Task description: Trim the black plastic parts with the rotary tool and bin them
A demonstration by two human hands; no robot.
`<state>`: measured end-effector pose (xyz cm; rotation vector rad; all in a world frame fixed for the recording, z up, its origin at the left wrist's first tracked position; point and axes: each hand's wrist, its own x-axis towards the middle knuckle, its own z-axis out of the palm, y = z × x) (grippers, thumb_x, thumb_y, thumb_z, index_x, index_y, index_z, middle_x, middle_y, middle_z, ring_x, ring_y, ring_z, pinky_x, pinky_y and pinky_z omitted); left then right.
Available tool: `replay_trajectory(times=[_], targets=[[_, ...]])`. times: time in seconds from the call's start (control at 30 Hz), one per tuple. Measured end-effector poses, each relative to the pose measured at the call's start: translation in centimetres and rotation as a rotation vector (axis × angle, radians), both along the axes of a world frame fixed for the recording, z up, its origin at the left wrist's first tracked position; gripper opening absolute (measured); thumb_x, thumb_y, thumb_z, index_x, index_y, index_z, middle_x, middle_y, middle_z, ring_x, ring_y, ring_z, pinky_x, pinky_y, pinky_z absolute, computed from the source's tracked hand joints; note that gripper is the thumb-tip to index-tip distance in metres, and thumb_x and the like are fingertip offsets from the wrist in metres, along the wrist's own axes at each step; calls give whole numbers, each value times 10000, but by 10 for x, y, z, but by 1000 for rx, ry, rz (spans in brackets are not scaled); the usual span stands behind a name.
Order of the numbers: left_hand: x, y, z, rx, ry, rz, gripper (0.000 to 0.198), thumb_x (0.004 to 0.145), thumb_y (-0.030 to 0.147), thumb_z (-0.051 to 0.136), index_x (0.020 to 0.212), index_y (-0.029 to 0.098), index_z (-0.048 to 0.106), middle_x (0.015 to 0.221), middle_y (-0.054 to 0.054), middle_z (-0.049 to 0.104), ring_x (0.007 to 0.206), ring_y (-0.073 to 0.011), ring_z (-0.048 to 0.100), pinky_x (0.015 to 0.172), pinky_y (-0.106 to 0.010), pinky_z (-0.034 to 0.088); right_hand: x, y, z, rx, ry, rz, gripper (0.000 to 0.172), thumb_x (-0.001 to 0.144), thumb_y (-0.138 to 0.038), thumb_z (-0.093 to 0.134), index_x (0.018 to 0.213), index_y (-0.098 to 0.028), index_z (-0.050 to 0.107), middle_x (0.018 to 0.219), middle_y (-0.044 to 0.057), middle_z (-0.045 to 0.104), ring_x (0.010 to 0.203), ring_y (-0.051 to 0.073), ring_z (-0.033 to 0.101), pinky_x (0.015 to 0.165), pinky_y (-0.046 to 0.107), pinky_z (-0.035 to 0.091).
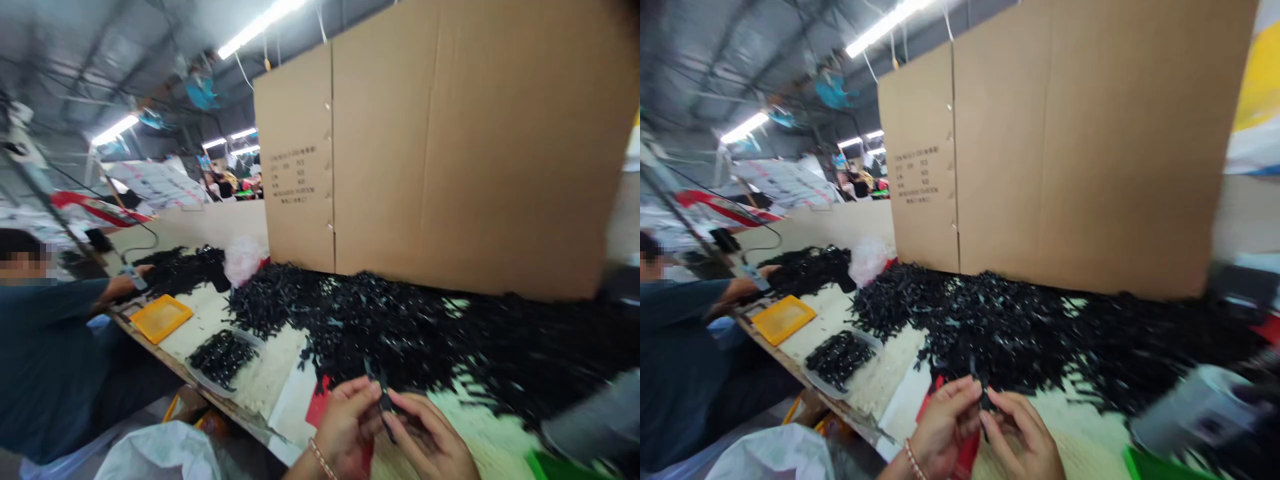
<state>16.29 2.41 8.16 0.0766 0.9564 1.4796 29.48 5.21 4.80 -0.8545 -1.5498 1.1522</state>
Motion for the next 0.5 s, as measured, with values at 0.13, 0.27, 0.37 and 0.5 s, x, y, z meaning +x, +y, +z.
replay_trajectory(times=[0.13, 0.27, 0.37, 0.5], targets=[[0, -8, 5, 0, -14, -144, 228, 631, 126, 827, 784, 100, 660, 750, -54, 712, 601, -108, 665, 564, -155, 531, -1, -17, 9, 22, -8, -40, 232, 842, -417, 671, 953, -218, 715, 975, 90, 611, 919, 242, 594, 784, 312, 545], [-1, -11, 6, -42, -17, -250, 179, 713, 123, 765, 846, 115, 647, 775, -62, 718, 653, -143, 691, 583, -194, 555, 0, -25, 9, -13, 38, -60, 236, 836, -410, 683, 975, -222, 711, 967, 85, 614, 937, 239, 587, 823, 337, 529], [-1, -13, 10, -48, -7, -252, 152, 734, 95, 736, 858, 125, 654, 810, -55, 723, 662, -134, 688, 613, -216, 570, 3, -29, 4, -115, 150, -103, 359, 811, -418, 713, 1097, -208, 660, 1018, 85, 624, 940, 230, 599, 847, 343, 532], [0, -14, 10, -34, 26, -275, 109, 729, 87, 736, 816, 121, 680, 839, -50, 723, 694, -122, 675, 642, -224, 576, 7, -31, 1, -83, 145, -67, 228, 842, -367, 687, 1006, -208, 692, 1024, 81, 610, 973, 227, 586, 855, 331, 524]])
